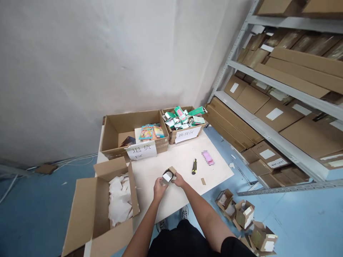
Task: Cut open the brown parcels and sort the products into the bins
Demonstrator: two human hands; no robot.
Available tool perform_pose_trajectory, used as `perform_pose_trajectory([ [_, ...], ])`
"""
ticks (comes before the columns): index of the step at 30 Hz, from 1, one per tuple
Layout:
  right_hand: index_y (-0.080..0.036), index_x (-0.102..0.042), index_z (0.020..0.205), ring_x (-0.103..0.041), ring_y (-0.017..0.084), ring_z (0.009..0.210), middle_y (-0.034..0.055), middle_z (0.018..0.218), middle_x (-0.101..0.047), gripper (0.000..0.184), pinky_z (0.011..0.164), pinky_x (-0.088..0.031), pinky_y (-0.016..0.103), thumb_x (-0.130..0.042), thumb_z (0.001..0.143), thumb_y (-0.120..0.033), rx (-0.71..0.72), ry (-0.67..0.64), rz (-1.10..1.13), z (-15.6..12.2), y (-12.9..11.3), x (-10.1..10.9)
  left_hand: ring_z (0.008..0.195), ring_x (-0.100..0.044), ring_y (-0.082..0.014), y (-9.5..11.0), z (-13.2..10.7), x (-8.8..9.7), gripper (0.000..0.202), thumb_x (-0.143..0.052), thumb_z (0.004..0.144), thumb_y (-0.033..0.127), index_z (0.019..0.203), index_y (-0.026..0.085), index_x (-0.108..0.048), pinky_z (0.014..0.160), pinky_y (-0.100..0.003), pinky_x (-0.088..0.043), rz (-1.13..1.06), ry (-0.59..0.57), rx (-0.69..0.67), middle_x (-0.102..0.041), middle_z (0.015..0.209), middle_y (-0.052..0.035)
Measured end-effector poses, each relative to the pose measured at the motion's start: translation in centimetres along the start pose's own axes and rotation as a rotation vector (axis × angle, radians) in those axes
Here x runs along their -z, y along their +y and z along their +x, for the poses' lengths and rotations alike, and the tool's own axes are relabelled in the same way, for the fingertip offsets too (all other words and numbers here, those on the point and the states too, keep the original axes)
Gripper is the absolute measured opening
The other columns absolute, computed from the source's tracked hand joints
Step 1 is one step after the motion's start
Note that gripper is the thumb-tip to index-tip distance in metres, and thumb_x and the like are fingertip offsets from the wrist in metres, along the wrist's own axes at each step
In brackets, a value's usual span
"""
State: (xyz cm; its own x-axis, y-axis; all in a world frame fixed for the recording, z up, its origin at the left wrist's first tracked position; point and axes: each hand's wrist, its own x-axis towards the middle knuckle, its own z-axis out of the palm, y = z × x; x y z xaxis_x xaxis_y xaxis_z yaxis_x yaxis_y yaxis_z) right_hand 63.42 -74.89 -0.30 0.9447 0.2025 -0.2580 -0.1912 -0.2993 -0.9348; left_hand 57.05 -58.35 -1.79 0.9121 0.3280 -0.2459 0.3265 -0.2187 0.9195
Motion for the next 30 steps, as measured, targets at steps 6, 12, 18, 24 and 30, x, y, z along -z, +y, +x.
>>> perform_pose_trajectory([
  [6, -0.026, -0.064, 0.112, -0.069, 0.033, 0.108, 0.0045, 0.11, -0.072, 0.057, 0.096, -0.055, 0.049, -0.079, 0.057, -0.028, -0.063, -0.062, 0.308, 1.1, 2.2, -2.8, 0.108, -0.078, -0.0296, -0.5, -0.2, -1.2, 0.04, -0.079, 0.075, 0.028, 0.11, 0.024, -0.061, 0.092, -0.038, -0.06, -0.075, 0.111, 0.056, -0.081, 0.109, -0.0079],
  [12, -0.026, -0.064, 0.111, -0.071, 0.03, 0.097, 0.0033, 0.1, -0.071, 0.052, 0.091, -0.056, 0.047, -0.08, 0.062, -0.039, -0.038, 0.044, 0.349, 0.1, 1.6, -2.3, 0.115, -0.077, -0.0252, 2.3, 0.3, -1.5, 0.039, -0.071, 0.088, 0.026, 0.126, 0.023, -0.061, 0.096, -0.034, -0.06, 0.067, 0.068, 0.029, -0.078, 0.127, -0.0123],
  [18, -0.024, -0.062, 0.099, -0.071, 0.028, 0.095, 0.0057, 0.1, -0.074, 0.041, 0.092, -0.056, 0.045, -0.079, 0.069, -0.047, 0.113, 0.181, 0.306, 3.2, -6.3, 3.1, 0.12, -0.074, -0.0229, 11.5, 5.1, -1.9, 0.046, -0.073, 0.09, 0.022, 0.133, 0.026, -0.059, 0.102, -0.035, -0.059, 0.05, -0.022, -0.146, -0.076, 0.132, -0.0091],
  [24, -0.024, -0.061, 0.095, -0.07, 0.026, 0.096, 0.0052, 0.1, -0.073, 0.037, 0.092, -0.056, 0.043, -0.079, 0.072, -0.047, 0.347, 0.23, 0.219, 11.5, -17.3, 13.2, 0.122, -0.073, -0.026, 25.6, 12.7, -5.4, 0.052, -0.078, 0.086, 0.019, 0.134, 0.021, -0.058, 0.105, -0.041, -0.06, -0.161, 0.006, -0.351, -0.076, 0.129, -0.0149],
  [30, -0.023, -0.06, 0.097, -0.066, 0.025, 0.097, 0.0025, 0.098, -0.07, 0.033, 0.092, -0.055, 0.04, -0.076, 0.076, -0.044, 0.567, 0.267, 0.138, 23.2, -26.3, 25.1, 0.11, -0.077, -0.0243, 40.0, 22.4, -12.0, 0.053, -0.081, 0.083, 0.018, 0.13, 0.021, -0.057, 0.099, -0.041, -0.062, -0.181, 0.059, -0.528, -0.079, 0.117, -0.0109],
])
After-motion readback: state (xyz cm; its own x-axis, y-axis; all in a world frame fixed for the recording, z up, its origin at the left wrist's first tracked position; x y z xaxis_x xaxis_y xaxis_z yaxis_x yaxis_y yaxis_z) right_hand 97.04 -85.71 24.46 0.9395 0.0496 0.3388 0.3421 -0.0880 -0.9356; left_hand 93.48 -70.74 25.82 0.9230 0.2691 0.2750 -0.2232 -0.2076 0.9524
